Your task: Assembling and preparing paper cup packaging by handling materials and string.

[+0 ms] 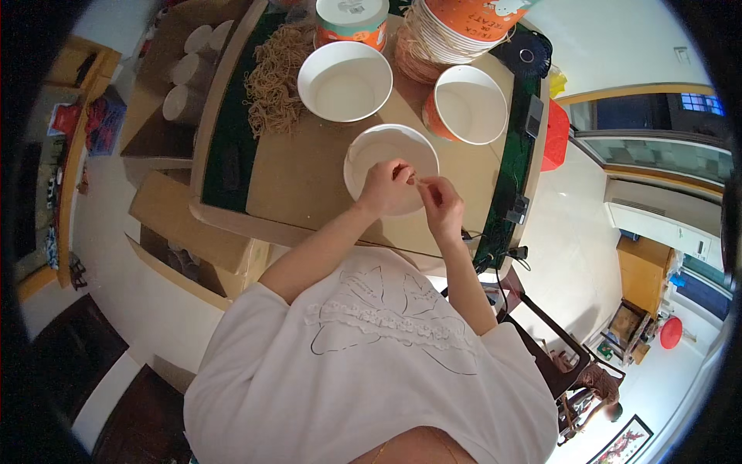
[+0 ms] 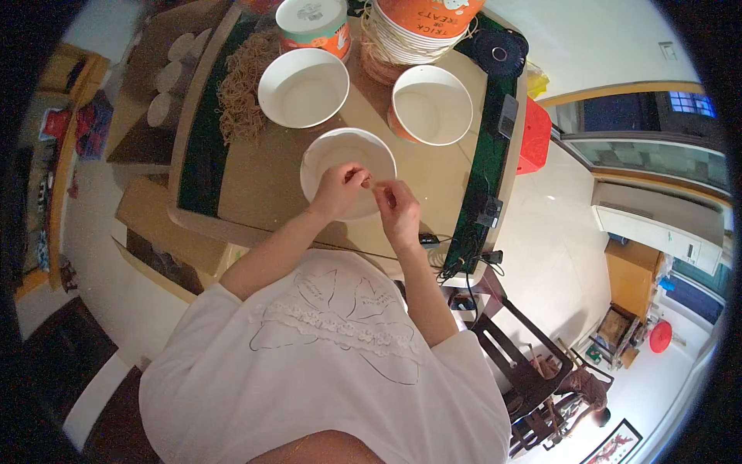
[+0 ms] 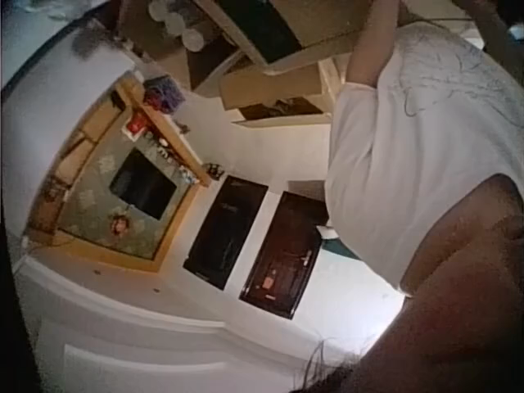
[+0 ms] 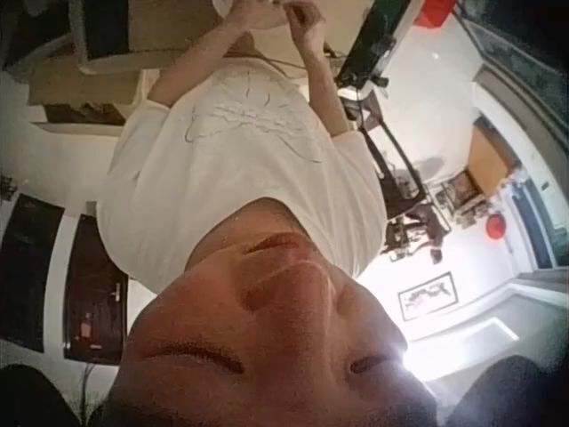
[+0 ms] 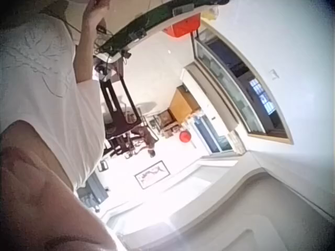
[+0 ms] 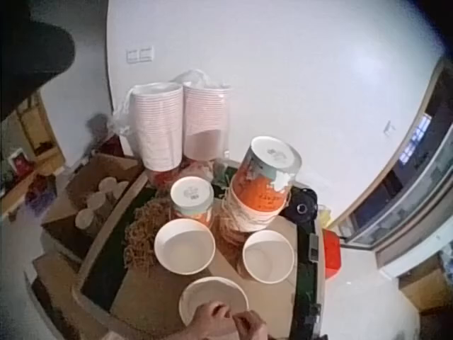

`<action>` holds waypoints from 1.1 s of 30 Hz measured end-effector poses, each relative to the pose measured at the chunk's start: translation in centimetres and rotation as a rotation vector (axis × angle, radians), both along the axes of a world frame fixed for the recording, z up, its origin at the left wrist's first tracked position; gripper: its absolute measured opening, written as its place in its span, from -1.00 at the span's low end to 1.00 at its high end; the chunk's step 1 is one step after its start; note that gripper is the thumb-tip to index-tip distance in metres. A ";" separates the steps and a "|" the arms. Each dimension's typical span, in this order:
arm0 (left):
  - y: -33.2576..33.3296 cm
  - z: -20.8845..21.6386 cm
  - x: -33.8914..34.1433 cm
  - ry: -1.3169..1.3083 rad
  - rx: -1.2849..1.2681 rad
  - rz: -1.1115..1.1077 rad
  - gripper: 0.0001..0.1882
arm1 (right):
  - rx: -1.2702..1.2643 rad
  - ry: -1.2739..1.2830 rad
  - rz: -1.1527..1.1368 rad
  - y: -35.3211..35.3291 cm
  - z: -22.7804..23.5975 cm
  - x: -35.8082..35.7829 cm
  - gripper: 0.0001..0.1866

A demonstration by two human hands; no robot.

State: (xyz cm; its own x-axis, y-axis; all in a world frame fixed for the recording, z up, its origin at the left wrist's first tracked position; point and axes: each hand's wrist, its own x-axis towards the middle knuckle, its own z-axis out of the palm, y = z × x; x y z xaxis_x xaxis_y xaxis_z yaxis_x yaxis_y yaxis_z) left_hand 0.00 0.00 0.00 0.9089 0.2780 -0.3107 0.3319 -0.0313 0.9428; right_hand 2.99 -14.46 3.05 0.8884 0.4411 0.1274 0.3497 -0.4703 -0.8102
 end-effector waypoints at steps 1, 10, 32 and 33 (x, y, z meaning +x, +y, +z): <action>0.2 0.4 0.0 -0.017 0.047 -0.020 -0.81 | -0.048 0.112 -0.022 0.4 0.7 -0.1 -0.89; 1.3 2.3 0.1 -0.074 0.118 -0.135 -0.85 | 0.062 0.090 -0.018 0.8 0.4 0.7 -0.95; 2.9 8.6 -2.8 -0.264 -0.108 -0.034 -0.90 | -0.004 -0.107 0.040 -2.4 0.0 0.5 -0.86; 3.1 9.1 -2.9 -0.263 -0.110 -0.035 -0.90 | -0.006 -0.106 0.039 -2.4 0.1 0.4 -0.86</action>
State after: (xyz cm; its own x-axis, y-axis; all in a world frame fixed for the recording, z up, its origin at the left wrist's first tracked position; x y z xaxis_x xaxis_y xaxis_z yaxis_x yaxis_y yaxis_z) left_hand -2.89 3.10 9.15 0.9708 0.2225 -0.0897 0.0762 0.0685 0.9947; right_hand 3.42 -16.84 3.19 0.8521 0.4762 0.2172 0.4516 -0.4591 -0.7650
